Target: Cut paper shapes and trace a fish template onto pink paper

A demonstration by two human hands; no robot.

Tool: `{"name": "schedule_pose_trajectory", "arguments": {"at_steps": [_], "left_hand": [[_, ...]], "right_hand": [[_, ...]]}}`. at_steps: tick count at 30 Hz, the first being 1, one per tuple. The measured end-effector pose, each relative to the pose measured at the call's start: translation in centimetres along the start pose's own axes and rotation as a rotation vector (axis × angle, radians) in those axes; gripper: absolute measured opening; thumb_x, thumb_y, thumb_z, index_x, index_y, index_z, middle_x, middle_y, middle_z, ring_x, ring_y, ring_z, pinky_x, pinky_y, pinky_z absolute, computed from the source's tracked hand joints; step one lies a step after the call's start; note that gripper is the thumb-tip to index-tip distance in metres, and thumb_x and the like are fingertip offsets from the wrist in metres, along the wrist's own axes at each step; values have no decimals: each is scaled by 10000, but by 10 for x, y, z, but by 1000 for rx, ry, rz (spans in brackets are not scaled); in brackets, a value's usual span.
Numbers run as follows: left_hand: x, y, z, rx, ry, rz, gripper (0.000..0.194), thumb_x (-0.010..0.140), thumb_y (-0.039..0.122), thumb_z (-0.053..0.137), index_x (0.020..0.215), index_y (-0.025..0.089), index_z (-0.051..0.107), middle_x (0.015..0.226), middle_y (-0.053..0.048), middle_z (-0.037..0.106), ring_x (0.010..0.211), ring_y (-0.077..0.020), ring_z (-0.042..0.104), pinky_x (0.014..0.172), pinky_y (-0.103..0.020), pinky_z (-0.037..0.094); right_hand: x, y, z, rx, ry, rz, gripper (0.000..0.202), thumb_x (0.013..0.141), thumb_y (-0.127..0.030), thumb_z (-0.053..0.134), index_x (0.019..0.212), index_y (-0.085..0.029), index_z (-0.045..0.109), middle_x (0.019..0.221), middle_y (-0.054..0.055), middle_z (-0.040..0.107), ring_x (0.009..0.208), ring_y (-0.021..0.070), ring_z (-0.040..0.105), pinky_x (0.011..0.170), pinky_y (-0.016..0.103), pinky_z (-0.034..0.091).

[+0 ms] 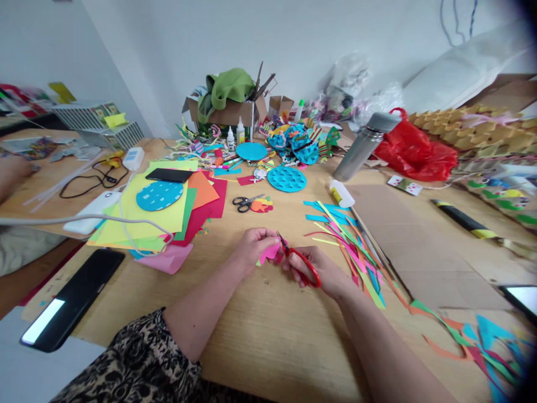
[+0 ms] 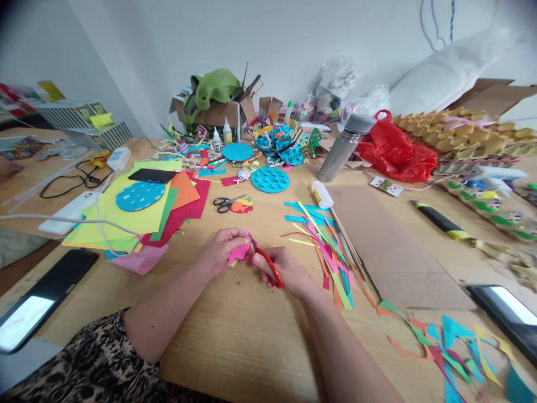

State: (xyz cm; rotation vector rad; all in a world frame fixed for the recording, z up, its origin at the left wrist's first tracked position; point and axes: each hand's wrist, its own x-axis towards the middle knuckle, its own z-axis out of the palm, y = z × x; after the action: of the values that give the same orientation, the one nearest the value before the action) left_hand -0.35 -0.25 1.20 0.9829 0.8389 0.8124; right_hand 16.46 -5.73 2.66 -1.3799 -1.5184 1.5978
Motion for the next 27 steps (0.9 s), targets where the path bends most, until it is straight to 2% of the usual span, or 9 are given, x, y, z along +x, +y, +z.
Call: {"name": "schedule_pose_trajectory", "arguments": {"at_steps": [27], "left_hand": [[3,-3,-5,9,-18,-14,163,671,282,662,679,138,586,559,-32,627,449,-108,517,447,-230,381]], "right_hand": [[-1,-3,0,17,35,44,565,689,-719,633,683,-156,582,456,-31,519,366,92,458,370,203,311]]}}
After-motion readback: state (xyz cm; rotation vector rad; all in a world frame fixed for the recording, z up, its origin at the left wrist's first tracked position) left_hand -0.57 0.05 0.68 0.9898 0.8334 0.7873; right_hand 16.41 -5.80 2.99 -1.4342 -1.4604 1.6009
